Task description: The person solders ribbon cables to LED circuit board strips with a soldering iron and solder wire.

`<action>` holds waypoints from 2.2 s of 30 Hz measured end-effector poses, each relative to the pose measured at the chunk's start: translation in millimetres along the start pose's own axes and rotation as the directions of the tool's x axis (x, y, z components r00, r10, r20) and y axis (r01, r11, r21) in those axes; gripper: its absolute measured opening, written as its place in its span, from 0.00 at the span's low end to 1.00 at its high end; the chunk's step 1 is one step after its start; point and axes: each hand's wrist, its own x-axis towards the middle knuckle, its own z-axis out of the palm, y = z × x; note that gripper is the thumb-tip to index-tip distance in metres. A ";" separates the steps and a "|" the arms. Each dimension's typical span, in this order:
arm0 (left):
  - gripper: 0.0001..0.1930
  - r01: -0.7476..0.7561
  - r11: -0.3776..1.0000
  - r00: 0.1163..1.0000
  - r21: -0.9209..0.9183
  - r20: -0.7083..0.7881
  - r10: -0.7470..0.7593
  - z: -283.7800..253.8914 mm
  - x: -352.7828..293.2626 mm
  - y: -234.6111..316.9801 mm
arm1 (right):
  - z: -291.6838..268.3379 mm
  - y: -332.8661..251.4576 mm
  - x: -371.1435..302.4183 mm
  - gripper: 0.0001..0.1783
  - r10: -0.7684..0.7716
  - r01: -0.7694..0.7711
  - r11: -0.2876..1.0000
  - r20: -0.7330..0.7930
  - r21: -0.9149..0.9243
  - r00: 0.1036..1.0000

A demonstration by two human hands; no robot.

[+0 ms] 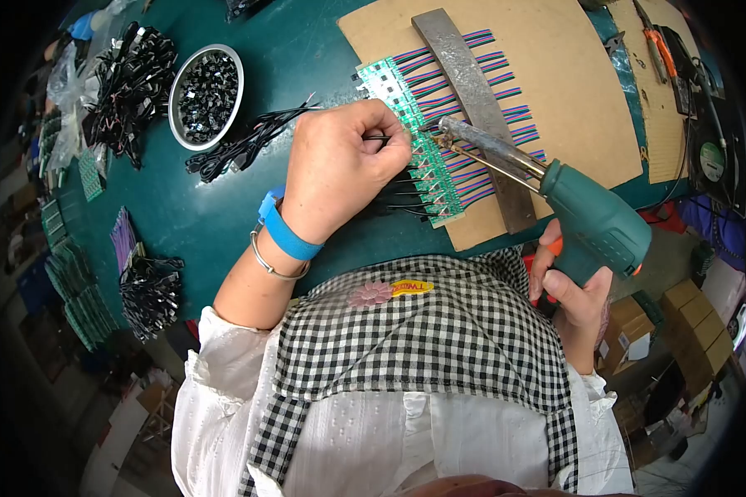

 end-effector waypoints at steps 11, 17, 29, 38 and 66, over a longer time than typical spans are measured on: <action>0.04 -0.045 0.992 0.999 0.118 0.009 0.044 1.0 4.6 6.2 | -9.4 0.9 4.5 0.32 -0.074 0.074 0.995 -0.012 0.059 0.997; 0.04 -0.044 0.988 0.999 0.148 0.013 0.042 -1.3 3.3 11.1 | -7.2 -2.3 5.5 0.36 -0.097 0.098 0.994 -0.019 0.049 0.995; 0.03 -0.135 0.989 0.991 0.064 -0.008 0.136 -0.6 -7.3 3.4 | -13.8 -0.7 2.1 0.35 -0.102 0.101 0.994 0.027 0.043 0.994; 0.04 -0.154 0.976 0.986 0.153 -0.048 0.163 4.5 -10.7 7.7 | -26.4 2.4 -3.6 0.32 -0.073 0.067 0.996 0.134 0.050 0.988; 0.07 -0.214 0.965 0.972 0.150 -0.064 0.226 -2.1 -16.6 4.5 | -11.6 -8.9 3.4 0.37 -0.083 0.080 0.993 0.029 0.083 0.996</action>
